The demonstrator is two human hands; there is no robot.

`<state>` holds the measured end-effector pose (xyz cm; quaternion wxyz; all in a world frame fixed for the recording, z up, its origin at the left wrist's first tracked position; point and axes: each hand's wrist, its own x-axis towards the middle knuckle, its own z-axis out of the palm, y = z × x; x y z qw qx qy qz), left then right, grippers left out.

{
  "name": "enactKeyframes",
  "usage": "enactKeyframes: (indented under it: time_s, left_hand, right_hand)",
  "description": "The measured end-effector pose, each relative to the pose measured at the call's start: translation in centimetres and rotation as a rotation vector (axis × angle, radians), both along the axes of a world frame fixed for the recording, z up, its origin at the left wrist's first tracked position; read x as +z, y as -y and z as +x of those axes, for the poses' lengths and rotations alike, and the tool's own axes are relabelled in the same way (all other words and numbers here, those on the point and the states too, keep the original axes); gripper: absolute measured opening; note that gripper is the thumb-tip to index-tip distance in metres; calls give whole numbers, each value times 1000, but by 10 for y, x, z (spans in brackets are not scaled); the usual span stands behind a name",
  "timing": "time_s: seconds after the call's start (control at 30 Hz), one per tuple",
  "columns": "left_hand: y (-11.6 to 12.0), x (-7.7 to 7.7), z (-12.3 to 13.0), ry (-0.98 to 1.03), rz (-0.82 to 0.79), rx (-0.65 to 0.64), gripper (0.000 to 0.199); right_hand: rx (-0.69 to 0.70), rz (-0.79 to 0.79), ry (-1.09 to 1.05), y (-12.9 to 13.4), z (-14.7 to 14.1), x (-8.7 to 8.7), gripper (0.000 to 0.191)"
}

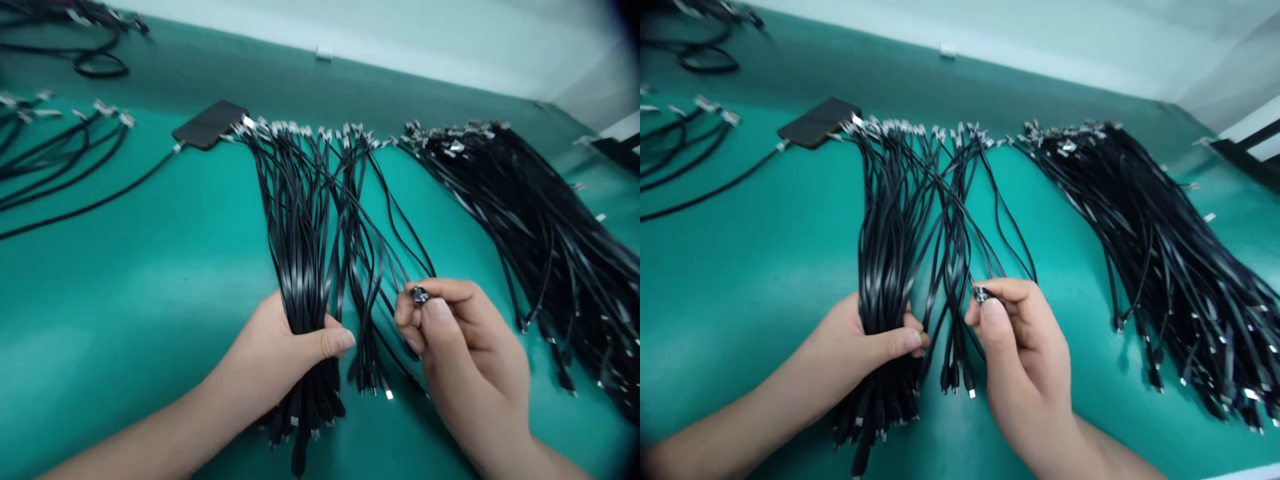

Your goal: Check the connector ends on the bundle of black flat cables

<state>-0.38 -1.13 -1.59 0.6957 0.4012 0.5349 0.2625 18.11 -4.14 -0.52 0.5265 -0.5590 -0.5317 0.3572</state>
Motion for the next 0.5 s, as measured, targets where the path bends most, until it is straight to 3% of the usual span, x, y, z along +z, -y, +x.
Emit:
enactKeyframes:
  time_s: [0.1, 0.23, 0.3, 0.5]
  left_hand:
    - [-1, 0, -1, 163, 22, -1, 23]
    - [-1, 2, -2, 327, -34, 132, 15]
    - [0, 2, -2, 395, -57, 195, 22]
    - [6, 2, -5, 456, -10, 252, 38]
  right_hand:
    - [29, 114, 12, 2, 3, -3, 14]
    - [315, 159, 196, 1, 5, -8, 16]
    - [445, 133, 277, 0, 2, -8, 16]
    - [462, 219, 345, -2, -10, -17, 22]
